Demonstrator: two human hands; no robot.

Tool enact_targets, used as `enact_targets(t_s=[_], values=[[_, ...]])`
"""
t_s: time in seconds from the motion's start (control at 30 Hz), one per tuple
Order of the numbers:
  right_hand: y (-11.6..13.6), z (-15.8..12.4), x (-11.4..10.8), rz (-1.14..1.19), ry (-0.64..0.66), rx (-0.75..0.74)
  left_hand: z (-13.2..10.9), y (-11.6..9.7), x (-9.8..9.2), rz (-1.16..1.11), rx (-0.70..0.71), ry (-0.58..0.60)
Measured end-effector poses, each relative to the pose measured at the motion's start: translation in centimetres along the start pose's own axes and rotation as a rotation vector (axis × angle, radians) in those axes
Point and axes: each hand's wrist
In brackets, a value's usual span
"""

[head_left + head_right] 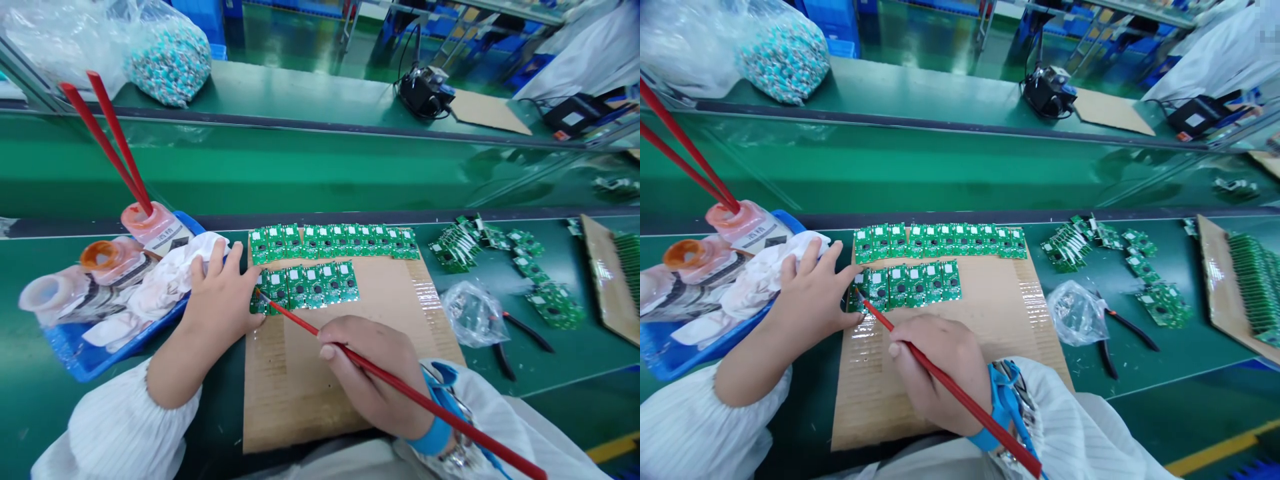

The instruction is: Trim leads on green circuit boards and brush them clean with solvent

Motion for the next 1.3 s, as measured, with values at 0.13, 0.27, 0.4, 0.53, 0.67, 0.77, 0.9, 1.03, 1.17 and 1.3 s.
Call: enact_targets(t_s=[0.13, 0.27, 0.4, 0.53, 0.67, 0.77, 0.9, 1.03, 1.17, 1.3], values=[[-0.2, 0.4, 0.7, -0.019, 0.008, 0.005, 0.0, 0.0, -0.1, -0.002, -0.012, 0.018], [0.0, 0.2, 0.7, -0.07, 0.082, 0.048, 0.1, 0.1, 0.0, -0.012, -0.01, 0.013], [0.3, -0.2, 0.3, -0.08, 0.102, 0.055, 0.0, 0.0, 0.0, -0.016, 0.0, 0.002], [0.6, -0.5, -0.2, -0.075, 0.053, 0.048, 0.0, 0.0, -0.1, -0.021, 0.004, -0.005], [1.0, -1.2, -1.5, -0.12, -0.01, 0.055, 0.1, 0.1, -0.1, -0.029, 0.003, 0.006], [1.1, -2.2, -2.8, -0.098, -0.044, 0.093, -0.2, 0.0, -0.2, -0.032, 0.004, 0.016], [1.1, -3.5, -4.2, -0.031, -0.066, 0.135, -2.5, -0.4, -0.8, -0.063, -0.021, -0.005], [1.6, -2.8, -4.7, 0.036, -0.022, 0.089, -7.0, -0.6, -0.4, -0.193, -0.028, -0.031], [3.2, 0.8, -3.5, 0.088, 0.094, -0.083, -11.9, -1.1, 2.6, -0.455, -0.078, -0.129], [5.3, 5.2, -0.3, 0.16, 0.174, -0.149, -14.8, -1.8, 6.6, -0.581, -0.299, -0.281]])
Point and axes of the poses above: each hand's wrist, its own z-axis towards the middle knuckle, its own x-axis out of the palm, y = z × x, and after that the axes turned 6 degrees about y, right-handed
